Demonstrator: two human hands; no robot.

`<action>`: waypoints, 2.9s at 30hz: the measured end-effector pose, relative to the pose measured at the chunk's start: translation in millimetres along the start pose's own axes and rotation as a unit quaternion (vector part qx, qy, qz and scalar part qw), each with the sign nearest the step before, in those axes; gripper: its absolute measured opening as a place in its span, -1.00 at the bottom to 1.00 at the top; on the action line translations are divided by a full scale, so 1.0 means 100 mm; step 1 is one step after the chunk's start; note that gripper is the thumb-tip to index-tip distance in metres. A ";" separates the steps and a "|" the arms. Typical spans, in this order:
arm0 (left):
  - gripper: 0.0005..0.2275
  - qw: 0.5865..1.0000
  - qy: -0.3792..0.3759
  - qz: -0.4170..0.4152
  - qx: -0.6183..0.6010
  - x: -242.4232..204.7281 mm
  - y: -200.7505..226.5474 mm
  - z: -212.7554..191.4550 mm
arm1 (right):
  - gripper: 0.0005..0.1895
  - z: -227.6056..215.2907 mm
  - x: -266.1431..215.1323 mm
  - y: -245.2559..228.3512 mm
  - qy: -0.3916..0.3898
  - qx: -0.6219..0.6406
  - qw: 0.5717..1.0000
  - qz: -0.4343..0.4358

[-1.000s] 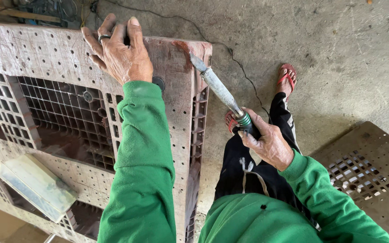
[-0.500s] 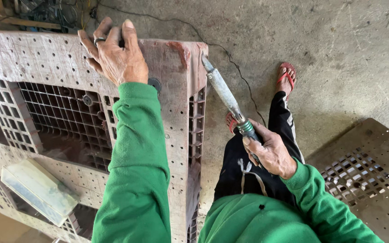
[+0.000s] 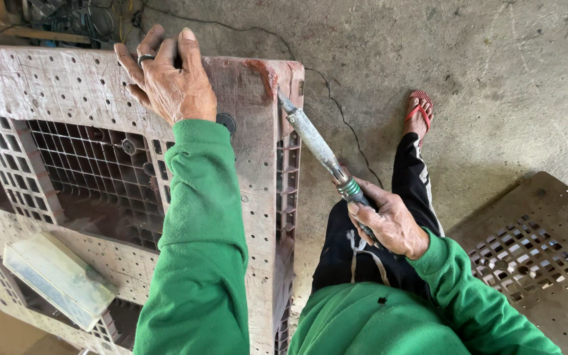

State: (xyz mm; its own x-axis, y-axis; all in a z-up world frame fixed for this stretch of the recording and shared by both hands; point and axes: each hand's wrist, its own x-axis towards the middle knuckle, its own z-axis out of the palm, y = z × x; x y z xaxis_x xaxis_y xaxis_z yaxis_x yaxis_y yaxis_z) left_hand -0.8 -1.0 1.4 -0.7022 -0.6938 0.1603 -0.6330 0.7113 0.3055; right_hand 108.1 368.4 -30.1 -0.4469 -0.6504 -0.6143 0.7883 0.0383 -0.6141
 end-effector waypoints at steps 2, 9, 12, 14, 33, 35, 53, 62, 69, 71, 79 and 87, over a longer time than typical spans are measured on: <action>-0.64 1.000 0.001 0.003 0.002 0.00 0.00 0.00 | -0.34 0.00 -0.01 0.00 -0.022 0.001 1.000 -0.021; -0.64 1.000 0.004 0.003 -0.020 -0.02 0.02 -0.01 | -0.34 0.01 -0.03 -0.09 -0.021 -0.020 0.999 -0.039; -0.65 1.000 0.005 0.004 -0.011 -0.01 0.02 -0.01 | -0.34 0.00 0.00 -0.13 -0.008 -0.062 0.998 -0.031; -0.65 1.000 0.001 0.005 -0.007 0.00 0.02 -0.02 | -0.32 -0.04 0.00 -0.14 -0.024 -0.064 0.997 -0.042; -0.65 1.000 0.001 0.013 0.002 0.02 -0.01 0.02 | -0.40 -0.49 0.05 -0.52 -0.015 -0.389 0.905 -0.169; -0.65 1.000 -0.003 0.007 -0.007 0.01 -0.02 0.01 | -0.37 -0.51 0.05 -0.53 -0.008 -0.413 0.888 -0.202; -0.65 1.000 0.001 0.018 -0.010 0.01 -0.05 0.04 | -0.33 -0.37 0.01 -0.97 0.044 -0.473 0.867 -0.152; -0.70 1.000 -0.004 -0.008 -0.027 0.00 0.07 -0.06 | -0.30 -0.49 -0.04 -1.52 0.007 -0.554 0.815 -0.170; -0.74 0.999 0.006 -0.002 -0.039 -0.05 0.07 -0.05 | -0.18 -0.52 -0.12 -1.66 -0.024 -0.603 0.772 -0.199; -0.74 0.999 0.007 -0.009 -0.043 -0.06 0.08 -0.06 | -0.17 -0.50 -0.14 -1.72 -0.001 -0.666 0.733 -0.139; -0.74 0.999 0.011 -0.019 -0.043 -0.05 0.15 -0.11 | -0.19 -0.53 -0.02 -2.17 -0.022 -0.723 0.668 -0.175; -0.79 0.998 0.012 -0.044 -0.052 -0.05 0.23 -0.17 | -0.25 -0.55 0.26 -2.69 -0.115 -0.712 0.663 -0.201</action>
State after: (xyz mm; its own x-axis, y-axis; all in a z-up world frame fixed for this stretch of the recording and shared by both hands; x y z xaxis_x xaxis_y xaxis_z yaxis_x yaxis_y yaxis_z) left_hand -6.5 16.9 24.0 -0.6364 -0.7564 0.1513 -0.6533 0.6328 0.4156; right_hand -138.9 383.0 91.4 -0.2949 -0.9171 -0.2681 -0.6454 0.3981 -0.6519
